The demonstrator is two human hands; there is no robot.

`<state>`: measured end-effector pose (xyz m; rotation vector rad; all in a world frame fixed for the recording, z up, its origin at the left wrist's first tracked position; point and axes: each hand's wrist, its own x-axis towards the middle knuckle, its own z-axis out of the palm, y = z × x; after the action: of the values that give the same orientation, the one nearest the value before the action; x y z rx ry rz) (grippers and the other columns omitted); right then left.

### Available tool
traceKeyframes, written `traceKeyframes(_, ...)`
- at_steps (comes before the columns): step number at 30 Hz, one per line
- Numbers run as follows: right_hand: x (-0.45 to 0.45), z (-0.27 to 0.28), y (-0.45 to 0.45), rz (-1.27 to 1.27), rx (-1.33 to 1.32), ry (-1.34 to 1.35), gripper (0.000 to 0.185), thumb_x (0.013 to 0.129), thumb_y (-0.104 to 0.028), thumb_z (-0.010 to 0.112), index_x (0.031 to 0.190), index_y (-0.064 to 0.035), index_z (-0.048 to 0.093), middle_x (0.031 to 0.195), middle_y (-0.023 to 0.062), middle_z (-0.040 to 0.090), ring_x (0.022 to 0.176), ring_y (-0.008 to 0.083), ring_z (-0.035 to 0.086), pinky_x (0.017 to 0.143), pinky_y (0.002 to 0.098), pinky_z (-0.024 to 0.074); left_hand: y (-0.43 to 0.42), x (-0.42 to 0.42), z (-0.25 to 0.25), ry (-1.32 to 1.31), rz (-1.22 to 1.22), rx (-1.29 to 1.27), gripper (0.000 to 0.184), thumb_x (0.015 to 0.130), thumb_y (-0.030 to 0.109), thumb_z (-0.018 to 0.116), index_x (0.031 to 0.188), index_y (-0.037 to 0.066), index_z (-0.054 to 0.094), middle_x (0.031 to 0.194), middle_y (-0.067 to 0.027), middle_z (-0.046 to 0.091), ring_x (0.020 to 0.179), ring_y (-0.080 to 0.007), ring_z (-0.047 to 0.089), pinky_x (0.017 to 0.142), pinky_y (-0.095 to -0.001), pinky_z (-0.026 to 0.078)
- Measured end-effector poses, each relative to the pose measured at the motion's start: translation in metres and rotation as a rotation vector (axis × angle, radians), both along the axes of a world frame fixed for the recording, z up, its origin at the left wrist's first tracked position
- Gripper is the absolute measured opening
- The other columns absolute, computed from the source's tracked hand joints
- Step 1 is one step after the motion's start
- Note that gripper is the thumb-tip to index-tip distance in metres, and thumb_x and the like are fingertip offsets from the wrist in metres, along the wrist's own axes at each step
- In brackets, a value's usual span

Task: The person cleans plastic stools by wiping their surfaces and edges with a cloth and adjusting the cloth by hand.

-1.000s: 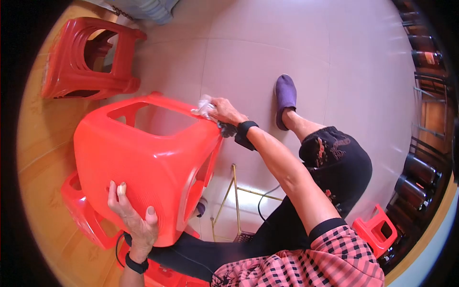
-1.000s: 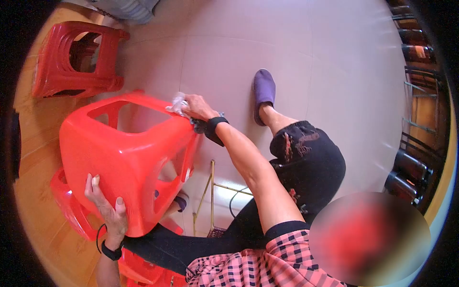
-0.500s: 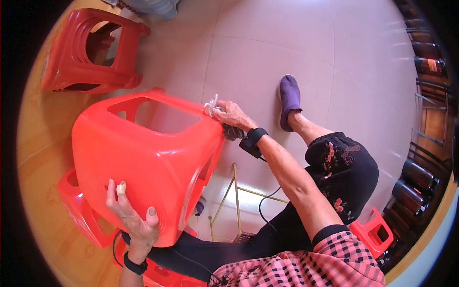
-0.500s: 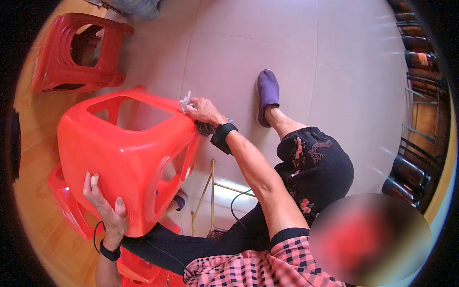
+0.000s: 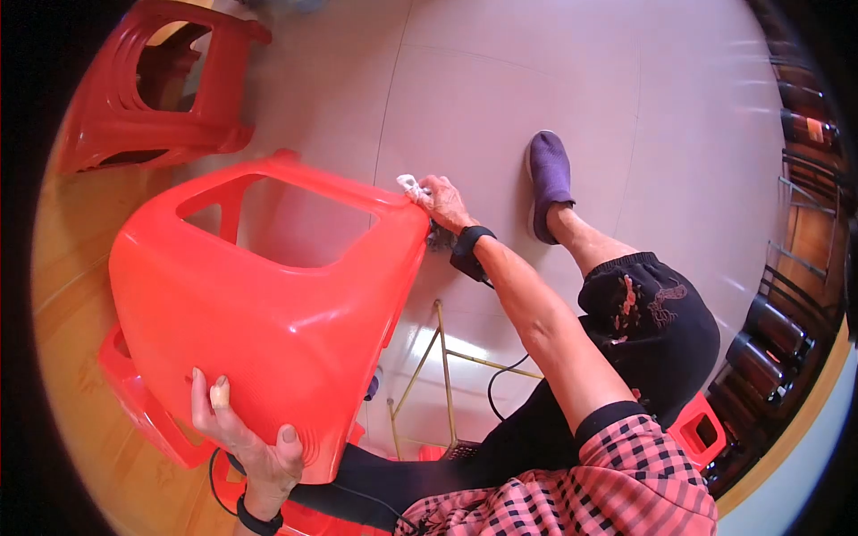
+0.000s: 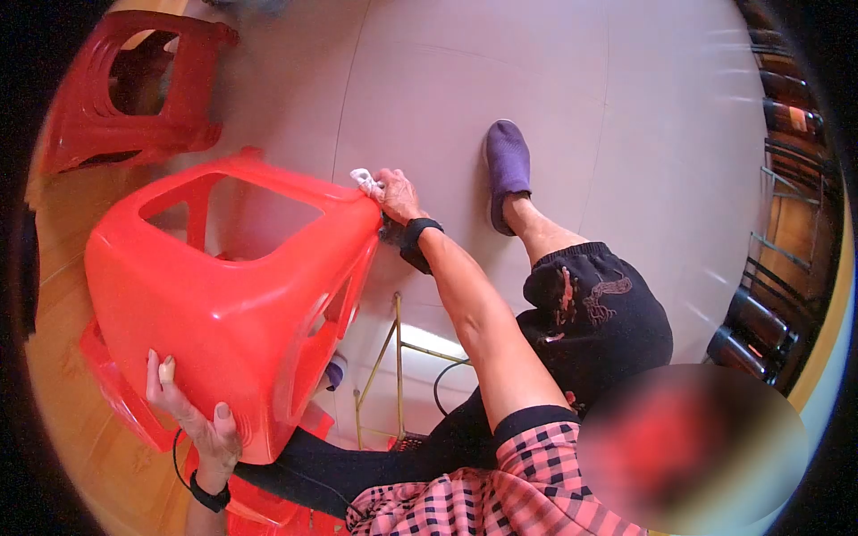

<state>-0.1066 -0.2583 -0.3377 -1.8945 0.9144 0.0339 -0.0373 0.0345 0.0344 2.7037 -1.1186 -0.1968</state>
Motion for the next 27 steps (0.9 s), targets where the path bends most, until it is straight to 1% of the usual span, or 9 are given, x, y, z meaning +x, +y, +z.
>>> traceKeyframes(2,0.003,-0.008,-0.001,-0.053,-0.028,-0.063,0.044,0.082,-0.048,0.063,0.096,-0.0073,0.064,0.097,0.0177,0.059,0.094,0.0352,0.058,0.081,0.0442,0.0470,-0.001,0.000,0.004,0.001,-0.005,0.037,0.079,0.089,0.058,0.042,0.141,0.002,0.024,0.143,-0.0269,0.022,0.131,-0.0397,0.026,0.107,-0.0508,0.021)
traceKeyframes(4,0.001,-0.011,-0.002,0.008,-0.092,0.004,0.037,0.083,-0.046,0.063,0.092,-0.0101,0.064,0.092,0.0133,0.058,0.089,0.0336,0.059,0.076,0.0440,0.0478,0.000,0.001,0.007,-0.004,-0.011,0.080,0.078,0.089,0.057,0.042,0.141,0.001,0.024,0.143,-0.0272,0.022,0.131,-0.0397,0.026,0.107,-0.0508,0.021)
traceKeyframes(5,-0.001,-0.010,-0.002,0.028,-0.161,0.013,0.027,0.085,-0.039,0.061,0.089,-0.0118,0.065,0.089,0.0112,0.058,0.085,0.0335,0.060,0.072,0.0444,0.0480,0.001,0.001,0.007,-0.007,-0.016,0.069,0.078,0.089,0.057,0.042,0.141,0.001,0.024,0.144,-0.0271,0.022,0.131,-0.0397,0.026,0.106,-0.0510,0.021)
traceKeyframes(6,-0.004,-0.010,-0.001,0.027,-0.162,0.010,0.027,0.085,-0.039,0.061,0.089,-0.0118,0.065,0.089,0.0112,0.058,0.085,0.0335,0.060,0.072,0.0444,0.0480,0.001,0.001,0.005,-0.013,-0.020,0.053,0.077,0.089,0.056,0.042,0.141,0.001,0.024,0.144,-0.0270,0.022,0.131,-0.0398,0.026,0.106,-0.0511,0.021)
traceKeyframes(9,-0.019,-0.003,0.011,-0.070,-0.236,-0.011,0.016,0.086,-0.027,0.056,0.089,-0.0121,0.063,0.094,0.0125,0.058,0.085,0.0362,0.060,0.072,0.0457,0.0490,-0.004,0.001,0.004,0.012,-0.007,-0.008,0.076,0.090,0.055,0.042,0.142,0.002,0.023,0.144,-0.0267,0.022,0.131,-0.0403,0.026,0.106,-0.0514,0.022)
traceKeyframes(14,-0.042,-0.001,0.039,-0.228,-0.218,0.069,0.019,0.087,-0.024,0.053,0.093,-0.0098,0.062,0.094,0.0153,0.060,0.088,0.0381,0.060,0.075,0.0480,0.0489,-0.005,0.003,0.000,0.009,-0.023,-0.045,0.076,0.089,0.053,0.046,0.140,0.000,0.025,0.143,-0.0262,0.021,0.131,-0.0401,0.026,0.106,-0.0508,0.023)
traceKeyframes(16,-0.040,0.001,0.055,-0.339,-0.099,0.245,0.022,0.086,-0.025,0.051,0.094,-0.0074,0.062,0.095,0.0180,0.061,0.090,0.0388,0.060,0.077,0.0490,0.0480,-0.008,0.003,0.001,0.018,-0.028,-0.064,0.075,0.088,0.050,0.050,0.138,-0.002,0.027,0.141,-0.0265,0.021,0.130,-0.0406,0.026,0.105,-0.0507,0.025)
traceKeyframes(18,-0.040,0.008,0.066,-0.398,-0.024,0.218,0.024,0.084,-0.026,0.054,0.095,-0.0063,0.064,0.095,0.0206,0.062,0.090,0.0400,0.060,0.078,0.0498,0.0466,-0.011,0.004,0.001,0.027,-0.019,-0.080,0.073,0.088,0.047,0.052,0.138,-0.001,0.029,0.142,-0.0254,0.022,0.130,-0.0399,0.027,0.106,-0.0509,0.024)
traceKeyframes(27,-0.043,0.073,0.082,-0.381,-0.138,0.010,0.021,0.082,-0.022,0.055,0.090,-0.0042,0.063,0.090,0.0200,0.061,0.088,0.0393,0.059,0.077,0.0491,0.0471,-0.016,0.007,-0.009,-0.110,-0.049,-0.092,0.068,0.079,0.034,0.059,0.135,0.001,0.036,0.137,-0.0236,0.031,0.125,-0.0417,0.030,0.106,-0.0527,0.023)
